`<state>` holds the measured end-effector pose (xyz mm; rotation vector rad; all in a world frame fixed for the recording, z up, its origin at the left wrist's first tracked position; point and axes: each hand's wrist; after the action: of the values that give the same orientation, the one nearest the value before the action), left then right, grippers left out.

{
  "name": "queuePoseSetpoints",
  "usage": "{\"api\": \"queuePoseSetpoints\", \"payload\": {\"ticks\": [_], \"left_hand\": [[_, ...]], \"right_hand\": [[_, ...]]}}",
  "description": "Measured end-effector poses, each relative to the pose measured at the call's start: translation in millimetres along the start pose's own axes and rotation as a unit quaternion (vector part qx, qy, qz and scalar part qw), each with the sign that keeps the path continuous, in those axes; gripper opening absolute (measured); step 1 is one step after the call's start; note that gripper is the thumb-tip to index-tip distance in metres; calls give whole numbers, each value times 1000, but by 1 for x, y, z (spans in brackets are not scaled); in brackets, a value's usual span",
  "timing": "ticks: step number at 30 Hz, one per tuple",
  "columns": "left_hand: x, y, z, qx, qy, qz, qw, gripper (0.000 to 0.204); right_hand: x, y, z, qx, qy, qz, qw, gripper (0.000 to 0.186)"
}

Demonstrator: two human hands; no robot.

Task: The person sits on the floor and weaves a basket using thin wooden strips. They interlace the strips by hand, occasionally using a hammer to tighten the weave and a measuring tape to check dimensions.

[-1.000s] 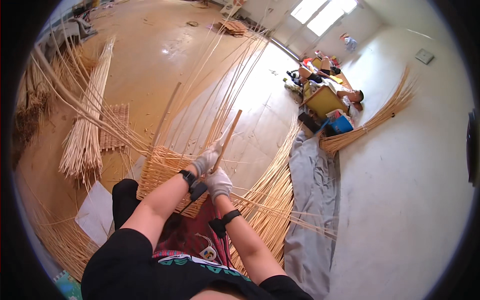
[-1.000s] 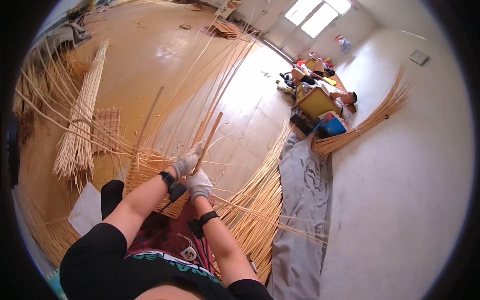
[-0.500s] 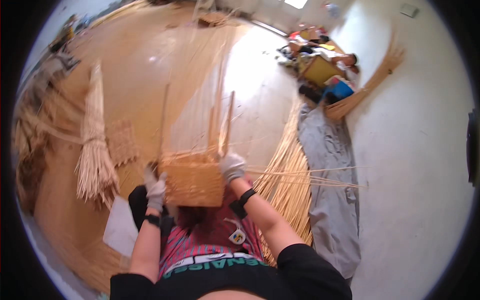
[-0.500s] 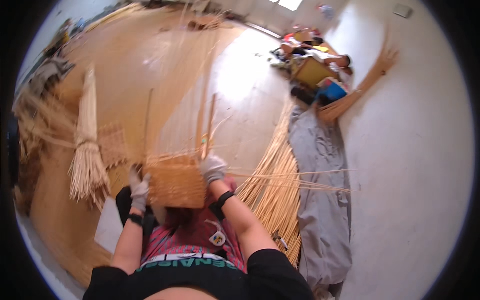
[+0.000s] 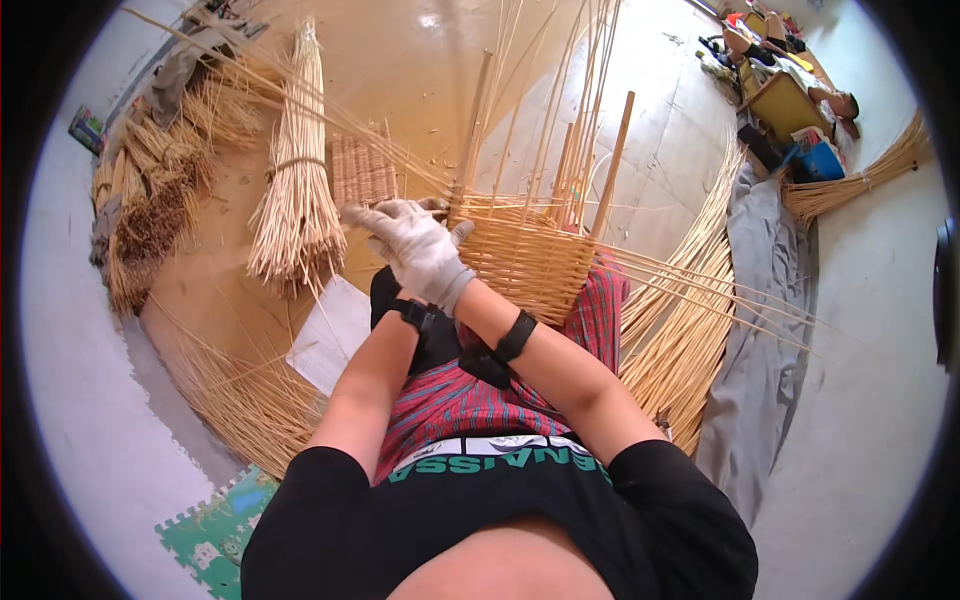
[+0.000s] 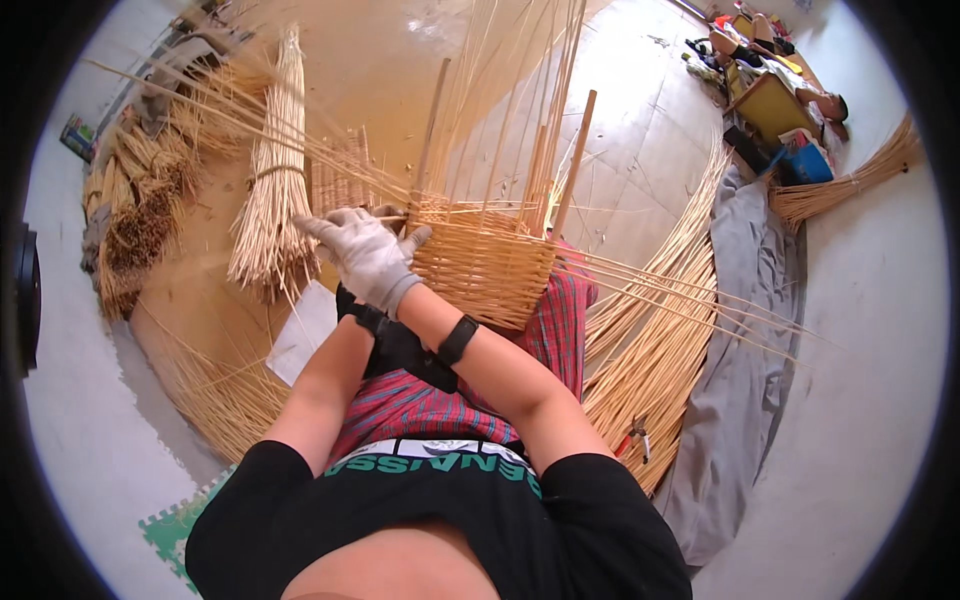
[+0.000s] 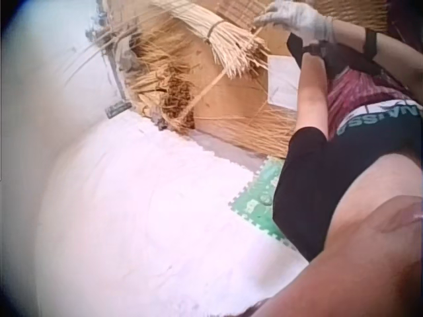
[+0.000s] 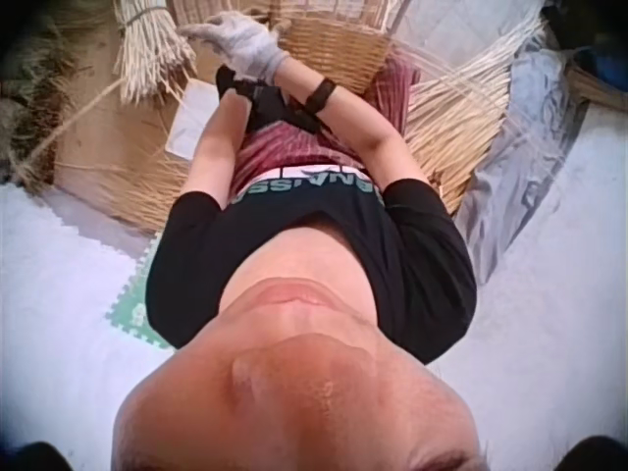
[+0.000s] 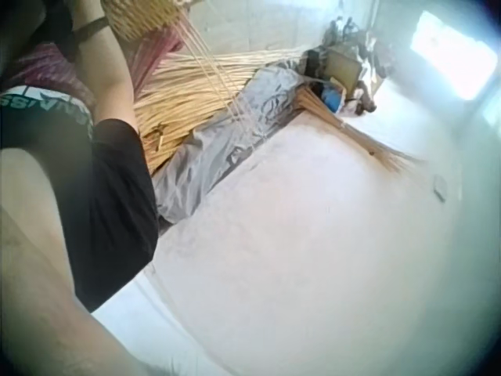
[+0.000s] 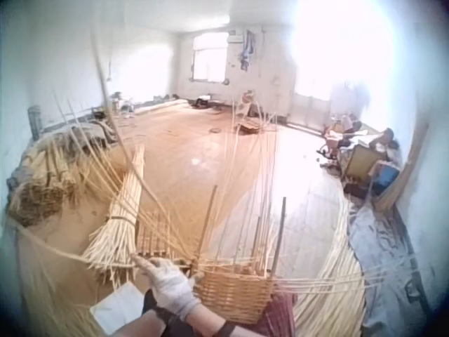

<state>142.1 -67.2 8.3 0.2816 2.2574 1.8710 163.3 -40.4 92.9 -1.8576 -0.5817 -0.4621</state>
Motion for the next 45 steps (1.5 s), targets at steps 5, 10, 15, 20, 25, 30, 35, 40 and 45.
{"api": "queuePoseSetpoints", "payload": {"ticks": [5, 10, 15, 20, 25, 30, 35, 40, 45], "left_hand": [[-71, -83, -88, 55, -387, -421, 819, 70], [-64, -51, -89, 193, -412, -599, 659, 91], [-69, -17, -86, 276, -389, -700, 532, 75], [-63, -15, -68, 153, -390, -769, 483, 87], [-25, -23, -65, 25, -363, -836, 411, 79], [-47, -59, -65, 63, -339, -849, 401, 72], [-51, -90, -73, 129, -307, -859, 389, 57], [-26, -76, -19, -115, -79, -650, 747, 18], [40, -23, -22, 97, -236, -759, 599, 29]], "right_hand": [[-30, -20, 18, -172, 12, -200, 964, 31], [-159, -42, 109, -287, 161, -478, 814, 14], [-196, -37, 126, -292, 363, -592, 657, 13], [-182, -49, 70, -284, 341, -401, 801, 11], [-229, -56, -78, -171, 170, 22, 970, 42], [-203, -69, -64, -274, 255, -375, 848, 69], [-203, -31, 112, -399, 147, -538, 728, 32], [-206, -75, 148, -322, 292, -571, 696, 15], [-206, -79, 179, -443, 277, -532, 666, 14]]}}
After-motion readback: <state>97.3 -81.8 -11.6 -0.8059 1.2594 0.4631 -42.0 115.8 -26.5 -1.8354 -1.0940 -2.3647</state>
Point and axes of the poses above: each hand's wrist, its own z-axis away from the middle knuckle, its own y-axis out of the palm, x = y × z, and after that the axes turned 4 degrees about x, right-handed
